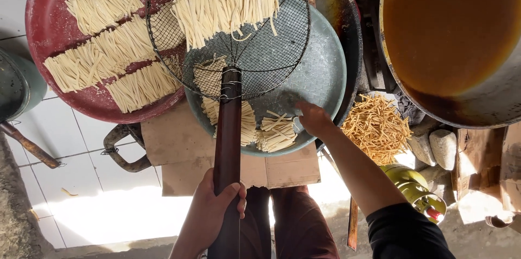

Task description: The person arranges bundles of raw noodles on a wire skimmer and then lowers them into a large wok of hot oil to fry. The person uses a skimmer to hold the noodles and transfers them from a tray to the wok.

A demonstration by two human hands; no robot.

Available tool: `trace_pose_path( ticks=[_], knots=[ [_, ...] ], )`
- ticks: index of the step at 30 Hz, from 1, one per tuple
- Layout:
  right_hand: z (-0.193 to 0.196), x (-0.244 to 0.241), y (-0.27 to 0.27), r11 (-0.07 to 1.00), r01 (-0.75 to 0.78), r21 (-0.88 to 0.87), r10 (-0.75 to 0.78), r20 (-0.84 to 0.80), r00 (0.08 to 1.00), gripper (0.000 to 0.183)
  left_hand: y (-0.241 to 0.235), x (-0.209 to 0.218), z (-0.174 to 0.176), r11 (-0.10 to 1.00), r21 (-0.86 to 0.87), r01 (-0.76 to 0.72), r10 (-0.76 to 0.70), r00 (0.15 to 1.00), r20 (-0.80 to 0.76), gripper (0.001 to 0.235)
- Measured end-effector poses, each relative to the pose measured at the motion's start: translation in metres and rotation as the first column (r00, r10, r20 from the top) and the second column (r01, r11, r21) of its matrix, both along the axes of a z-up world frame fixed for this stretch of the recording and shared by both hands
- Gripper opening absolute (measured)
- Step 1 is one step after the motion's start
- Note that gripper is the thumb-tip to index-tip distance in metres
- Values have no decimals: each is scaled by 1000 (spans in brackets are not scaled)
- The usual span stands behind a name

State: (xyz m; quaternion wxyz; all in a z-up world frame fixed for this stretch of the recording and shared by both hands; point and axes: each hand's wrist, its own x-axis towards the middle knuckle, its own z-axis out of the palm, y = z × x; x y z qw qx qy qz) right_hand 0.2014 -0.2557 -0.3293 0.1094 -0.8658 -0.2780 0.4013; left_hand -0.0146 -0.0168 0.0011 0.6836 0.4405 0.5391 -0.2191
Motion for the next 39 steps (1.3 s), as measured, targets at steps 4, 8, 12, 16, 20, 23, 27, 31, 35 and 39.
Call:
trace_pose_path(
  ticks=[4, 8, 12, 16, 20, 23, 27, 31, 35, 39],
  knots=[
    [-15, -5, -17, 982, -156, -102, 168, 115, 979, 39, -4, -5, -5, 1000, 1, -30, 30, 998, 54, 8],
    [12, 8, -6, 996, 74, -55, -72, 38, 997, 24, -6, -5, -2, 999, -18, -51, 52, 997, 61, 7],
    [36, 19, 19, 832, 549, 82, -511, -276, 814, 22, -5, -7, -4, 997, -16, -70, 71, 993, 98, 7],
    [60, -8, 50, 849, 524, 71, -448, -430, 784, 15, -4, -6, 2, 999, 20, -38, 36, 994, 105, 9],
    [-4, -21, 38, 968, -144, 207, 130, 76, 989, 20, -4, -10, 1, 999, 9, -46, 45, 994, 101, 8],
    [5, -17, 52, 941, 2, 340, -27, 69, 997, 23, -3, -7, 0, 999, 7, -50, 49, 994, 100, 7],
    [9, -28, 61, 946, 86, 312, -74, -48, 996, 28, -4, -5, 3, 998, -4, -57, 57, 995, 87, 10],
    [10, -34, 51, 924, -159, 347, 188, -52, 981, 34, -4, -5, 4, 996, -33, -77, 80, 992, 96, 8],
    [48, -42, 52, 949, -299, 102, 315, -216, 924, 100, -4, -6, 5, 999, -22, -27, 28, 998, 54, 10],
    [44, -46, 52, 846, -533, -16, 522, -183, 833, 113, -3, -4, 5, 999, -28, -17, 18, 998, 67, 14]
  ],
)
